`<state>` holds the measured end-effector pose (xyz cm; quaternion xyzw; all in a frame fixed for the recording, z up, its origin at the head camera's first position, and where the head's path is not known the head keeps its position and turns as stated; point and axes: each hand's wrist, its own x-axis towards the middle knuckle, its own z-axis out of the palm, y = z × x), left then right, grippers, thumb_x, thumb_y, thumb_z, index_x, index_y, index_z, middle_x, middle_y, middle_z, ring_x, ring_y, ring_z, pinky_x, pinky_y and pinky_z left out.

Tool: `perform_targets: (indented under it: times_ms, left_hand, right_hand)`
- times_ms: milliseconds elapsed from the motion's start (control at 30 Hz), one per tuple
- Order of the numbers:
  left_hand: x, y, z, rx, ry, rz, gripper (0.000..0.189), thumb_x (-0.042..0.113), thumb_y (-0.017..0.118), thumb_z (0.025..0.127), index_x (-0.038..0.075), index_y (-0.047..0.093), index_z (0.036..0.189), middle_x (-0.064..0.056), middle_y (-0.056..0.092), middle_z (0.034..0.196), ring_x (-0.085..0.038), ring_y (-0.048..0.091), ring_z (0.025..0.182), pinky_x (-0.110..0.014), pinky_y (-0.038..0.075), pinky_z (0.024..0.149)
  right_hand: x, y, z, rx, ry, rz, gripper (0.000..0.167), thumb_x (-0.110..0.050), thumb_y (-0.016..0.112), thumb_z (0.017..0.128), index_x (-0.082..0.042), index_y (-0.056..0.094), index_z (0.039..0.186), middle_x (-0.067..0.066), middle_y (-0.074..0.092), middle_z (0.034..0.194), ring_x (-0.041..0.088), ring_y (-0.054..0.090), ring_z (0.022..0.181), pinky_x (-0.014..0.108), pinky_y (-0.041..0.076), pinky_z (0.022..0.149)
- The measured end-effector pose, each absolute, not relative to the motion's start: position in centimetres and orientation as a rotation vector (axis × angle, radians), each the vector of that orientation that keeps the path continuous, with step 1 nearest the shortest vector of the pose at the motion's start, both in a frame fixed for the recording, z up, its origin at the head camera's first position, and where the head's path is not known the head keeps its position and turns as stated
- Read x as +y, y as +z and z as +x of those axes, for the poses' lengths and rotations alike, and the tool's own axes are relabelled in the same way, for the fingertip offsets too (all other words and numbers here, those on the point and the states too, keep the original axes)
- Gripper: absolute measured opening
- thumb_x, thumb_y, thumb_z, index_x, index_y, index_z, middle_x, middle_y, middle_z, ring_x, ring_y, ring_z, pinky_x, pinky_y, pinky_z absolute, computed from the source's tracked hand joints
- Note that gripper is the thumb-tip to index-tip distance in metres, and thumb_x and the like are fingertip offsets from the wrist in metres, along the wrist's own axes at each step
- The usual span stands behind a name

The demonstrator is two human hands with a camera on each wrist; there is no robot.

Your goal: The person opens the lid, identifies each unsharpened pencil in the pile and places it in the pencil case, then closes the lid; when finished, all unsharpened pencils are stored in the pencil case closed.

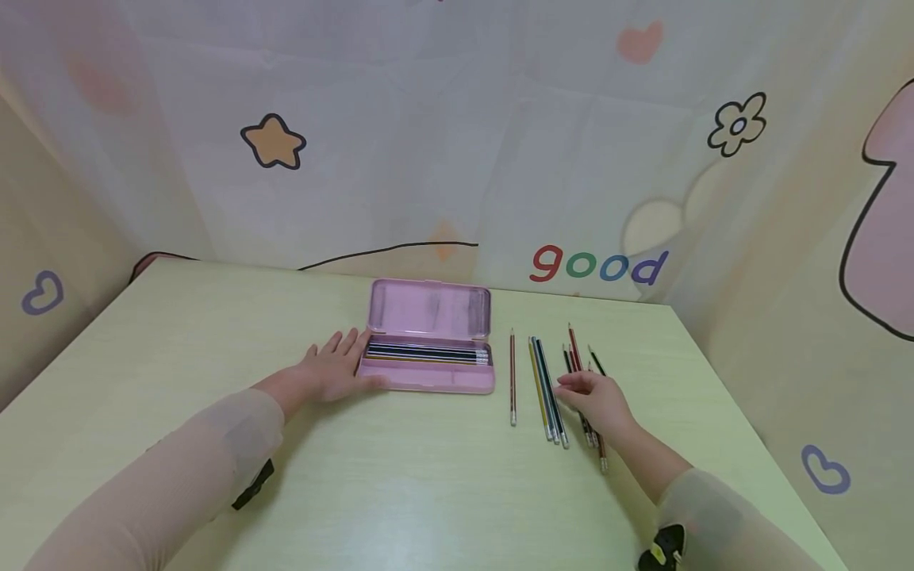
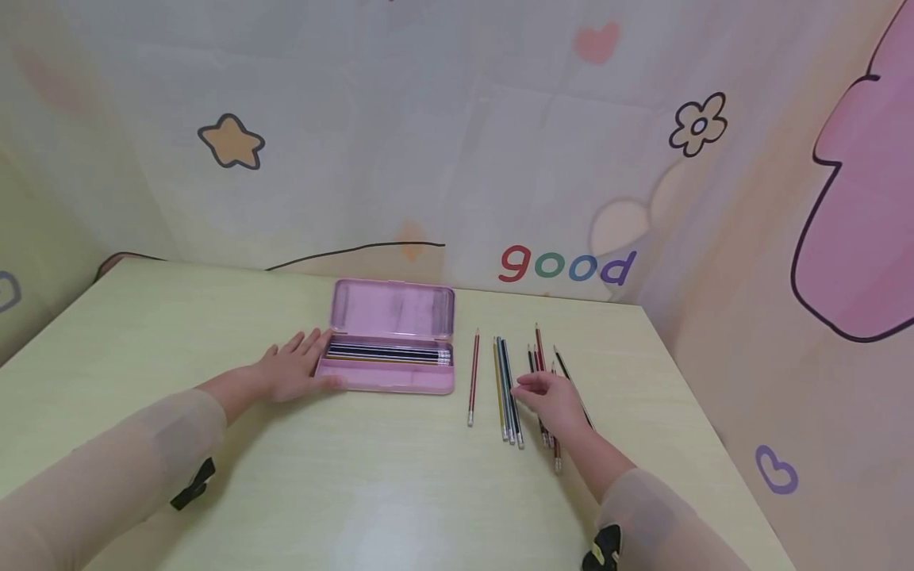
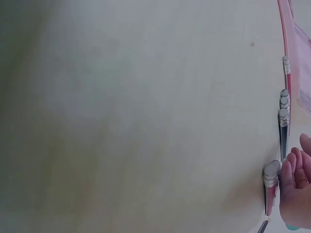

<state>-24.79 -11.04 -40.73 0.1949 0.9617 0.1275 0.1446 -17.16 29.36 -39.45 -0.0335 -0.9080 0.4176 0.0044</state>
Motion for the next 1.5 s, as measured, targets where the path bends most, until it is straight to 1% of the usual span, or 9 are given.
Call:
perform_targets:
  times_ms: [267, 433, 633, 733, 867, 1000, 1267, 1333, 1500]
  left_hand:
    - [-10.9, -40.7, -25.0, 2.772, 0.377, 0.579, 0.110, 0.082, 0.032, 0.077, 0.006, -0.003, 0.149, -0.019, 0.000, 0.154, -0.041, -0.002, 0.139, -0.065, 0.001, 0.104]
    - [-10.7, -40.0, -24.8, 2.772, 0.373, 0.597, 0.109, 0.081, 0.031, 0.078, 0.006, -0.001, 0.150, -0.021, 0.002, 0.154, -0.042, -0.001, 0.138, -0.065, 0.001, 0.104]
    - [-10.5, -39.6, -24.7, 2.770, 0.343, 0.595, 0.107, 0.080, 0.032, 0.079, 0.007, -0.002, 0.150, -0.019, 0.001, 0.154, -0.040, -0.002, 0.139, -0.064, 0.001, 0.105]
    - [-10.3, -39.2, -24.6, 2.769, 0.345, 0.603, 0.106, 0.077, 0.034, 0.081, 0.005, -0.001, 0.149, -0.021, 0.002, 0.154, -0.042, -0.001, 0.139, -0.065, 0.002, 0.104]
    - [-10.3, -38.8, -24.4, 2.767, 0.340, 0.621, 0.102, 0.073, 0.036, 0.084, 0.002, 0.001, 0.149, -0.024, 0.004, 0.153, -0.045, 0.001, 0.137, -0.066, 0.004, 0.103]
    - [-10.3, -39.1, -24.6, 2.769, 0.331, 0.622, 0.100, 0.071, 0.035, 0.086, 0.002, 0.000, 0.149, -0.023, 0.003, 0.153, -0.045, 0.001, 0.138, -0.066, 0.004, 0.103]
    - [-10.9, -40.2, -24.7, 2.777, 0.380, 0.599, 0.103, 0.076, 0.033, 0.083, 0.006, -0.003, 0.149, -0.021, 0.001, 0.154, -0.042, -0.002, 0.139, -0.065, 0.003, 0.104]
    - [-11.0, -40.1, -24.4, 2.774, 0.412, 0.604, 0.104, 0.076, 0.033, 0.082, 0.004, -0.003, 0.149, -0.023, 0.002, 0.153, -0.044, -0.001, 0.138, -0.067, 0.002, 0.103]
    - [-10.9, -39.8, -24.1, 2.776, 0.401, 0.609, 0.104, 0.077, 0.032, 0.082, 0.004, -0.001, 0.149, -0.024, 0.003, 0.153, -0.045, 0.000, 0.138, -0.066, 0.003, 0.103]
  right_hand:
    - [29.0, -39.5, -16.6, -2.883, 1.172, -0.064, 0.025, -0.016, 0.069, 0.085, 0.001, 0.065, 0.104, 0.008, 0.067, 0.095, 0.022, 0.061, 0.087, 0.034, 0.050, 0.077]
    - [28.9, -39.6, -16.5, -2.886, 1.128, -0.060, 0.022, -0.012, 0.069, 0.084, 0.001, 0.065, 0.102, 0.007, 0.067, 0.092, 0.021, 0.061, 0.085, 0.034, 0.050, 0.076]
    - [28.8, -39.8, -16.4, -2.894, 1.076, -0.061, 0.019, -0.009, 0.070, 0.083, 0.001, 0.065, 0.099, 0.005, 0.067, 0.088, 0.021, 0.062, 0.083, 0.035, 0.051, 0.074]
    - [28.7, -39.8, -16.3, -2.898, 1.040, -0.062, 0.018, -0.009, 0.070, 0.083, 0.001, 0.065, 0.098, 0.005, 0.067, 0.087, 0.021, 0.062, 0.082, 0.035, 0.051, 0.073]
    - [28.5, -39.8, -16.3, -2.897, 1.004, -0.059, 0.018, -0.008, 0.069, 0.084, 0.002, 0.065, 0.098, 0.007, 0.067, 0.087, 0.022, 0.062, 0.082, 0.034, 0.051, 0.070]
    - [28.3, -39.8, -16.3, -2.886, 0.964, -0.056, 0.019, -0.008, 0.069, 0.084, 0.003, 0.065, 0.099, 0.007, 0.067, 0.087, 0.023, 0.062, 0.082, 0.035, 0.052, 0.071]
    - [27.5, -39.9, -17.1, -2.817, 0.973, -0.097, 0.018, -0.001, 0.068, 0.082, 0.005, 0.065, 0.098, 0.010, 0.066, 0.086, 0.023, 0.063, 0.079, 0.036, 0.052, 0.071]
    - [27.4, -39.9, -17.4, -2.805, 0.983, -0.106, 0.017, 0.001, 0.067, 0.082, 0.006, 0.065, 0.098, 0.011, 0.066, 0.086, 0.023, 0.063, 0.079, 0.036, 0.052, 0.071]
    - [27.4, -39.9, -17.5, -2.787, 1.011, -0.145, 0.018, 0.000, 0.066, 0.083, 0.006, 0.065, 0.100, 0.012, 0.066, 0.088, 0.024, 0.062, 0.081, 0.036, 0.051, 0.073]
